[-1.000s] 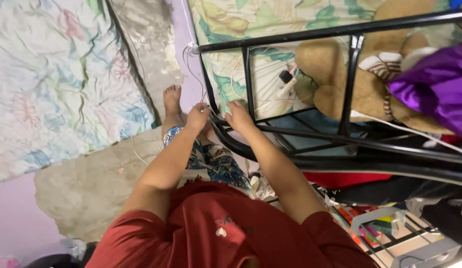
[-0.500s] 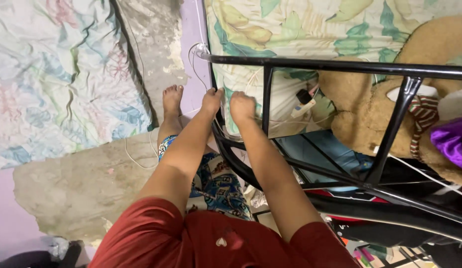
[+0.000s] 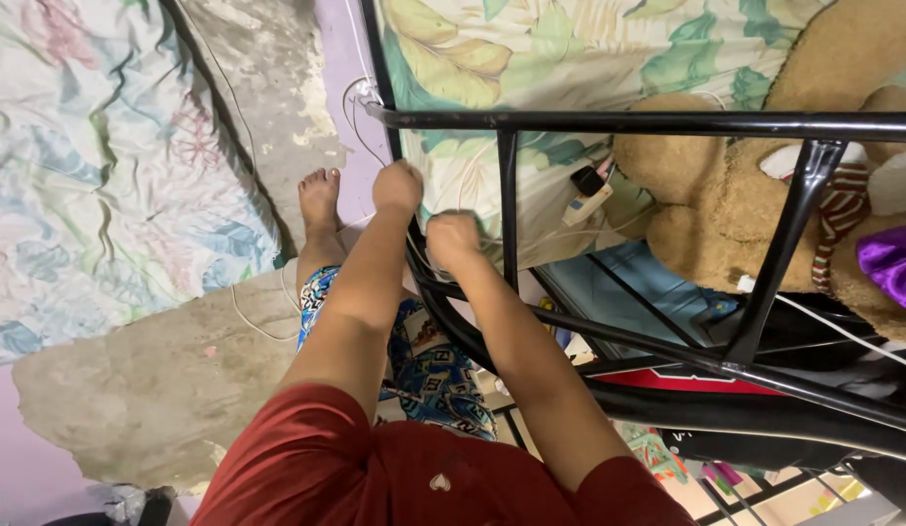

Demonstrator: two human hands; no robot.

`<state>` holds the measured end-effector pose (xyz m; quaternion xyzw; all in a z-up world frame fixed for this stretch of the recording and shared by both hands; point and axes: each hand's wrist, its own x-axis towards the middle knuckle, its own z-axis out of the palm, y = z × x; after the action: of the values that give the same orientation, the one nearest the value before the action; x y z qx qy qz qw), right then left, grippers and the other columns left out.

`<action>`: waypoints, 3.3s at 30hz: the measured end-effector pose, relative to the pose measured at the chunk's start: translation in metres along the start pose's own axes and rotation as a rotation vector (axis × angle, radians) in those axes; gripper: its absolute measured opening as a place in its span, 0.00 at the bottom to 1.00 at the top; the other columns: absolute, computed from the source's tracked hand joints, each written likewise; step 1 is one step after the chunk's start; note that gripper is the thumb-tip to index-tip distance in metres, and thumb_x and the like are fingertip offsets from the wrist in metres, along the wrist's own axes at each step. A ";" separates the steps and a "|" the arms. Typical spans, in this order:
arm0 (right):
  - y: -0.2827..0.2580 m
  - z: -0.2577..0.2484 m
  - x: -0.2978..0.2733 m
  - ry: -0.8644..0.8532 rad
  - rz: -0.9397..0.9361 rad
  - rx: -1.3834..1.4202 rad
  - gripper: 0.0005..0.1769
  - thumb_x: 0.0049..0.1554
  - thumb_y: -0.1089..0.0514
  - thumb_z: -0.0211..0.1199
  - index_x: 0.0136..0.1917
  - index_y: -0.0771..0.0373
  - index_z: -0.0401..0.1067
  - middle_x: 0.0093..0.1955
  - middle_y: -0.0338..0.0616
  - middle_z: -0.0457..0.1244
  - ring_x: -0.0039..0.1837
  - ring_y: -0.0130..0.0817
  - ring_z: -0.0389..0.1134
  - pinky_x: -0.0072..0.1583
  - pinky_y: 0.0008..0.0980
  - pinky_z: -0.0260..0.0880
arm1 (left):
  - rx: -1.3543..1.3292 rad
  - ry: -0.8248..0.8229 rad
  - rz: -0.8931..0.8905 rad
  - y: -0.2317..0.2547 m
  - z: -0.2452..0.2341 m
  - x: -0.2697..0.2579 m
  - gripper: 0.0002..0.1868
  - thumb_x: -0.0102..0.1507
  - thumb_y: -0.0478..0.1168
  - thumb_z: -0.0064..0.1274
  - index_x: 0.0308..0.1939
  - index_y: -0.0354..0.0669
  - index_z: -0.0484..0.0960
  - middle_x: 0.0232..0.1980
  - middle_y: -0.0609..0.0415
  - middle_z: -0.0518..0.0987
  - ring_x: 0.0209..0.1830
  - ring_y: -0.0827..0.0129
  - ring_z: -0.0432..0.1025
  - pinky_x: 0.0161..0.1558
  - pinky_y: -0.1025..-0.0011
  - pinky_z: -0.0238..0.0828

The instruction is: Smoothing bed sheets, folding a blanket, and organizing items near a bunk bed.

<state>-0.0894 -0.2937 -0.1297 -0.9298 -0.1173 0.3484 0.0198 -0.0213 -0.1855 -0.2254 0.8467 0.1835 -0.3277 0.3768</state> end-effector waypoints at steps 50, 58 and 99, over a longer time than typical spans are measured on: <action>-0.040 -0.067 -0.026 0.393 0.162 0.489 0.25 0.48 0.61 0.69 0.58 0.65 0.67 0.55 0.55 0.58 0.58 0.57 0.63 0.58 0.52 0.64 | -0.001 -0.049 -0.010 -0.068 0.081 0.035 0.18 0.69 0.45 0.46 0.43 0.35 0.85 0.47 0.35 0.83 0.51 0.41 0.77 0.55 0.52 0.73; -0.034 -0.048 -0.028 0.519 0.290 0.568 0.26 0.48 0.65 0.66 0.60 0.71 0.64 0.60 0.60 0.57 0.64 0.62 0.60 0.65 0.51 0.61 | -0.412 0.072 0.345 -0.003 -0.027 -0.068 0.20 0.67 0.47 0.50 0.55 0.33 0.78 0.52 0.35 0.79 0.50 0.42 0.75 0.53 0.56 0.70; -0.037 -0.019 -0.072 0.005 0.286 0.422 0.18 0.59 0.57 0.55 0.61 0.60 0.73 0.67 0.50 0.64 0.74 0.47 0.61 0.69 0.45 0.64 | 0.187 -0.110 0.117 -0.044 -0.023 -0.140 0.16 0.62 0.50 0.55 0.47 0.46 0.85 0.51 0.45 0.84 0.53 0.52 0.78 0.57 0.57 0.71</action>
<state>-0.1378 -0.2734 -0.0647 -0.9130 0.0908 0.3623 0.1641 -0.1366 -0.1480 -0.1396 0.8681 0.0814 -0.3668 0.3243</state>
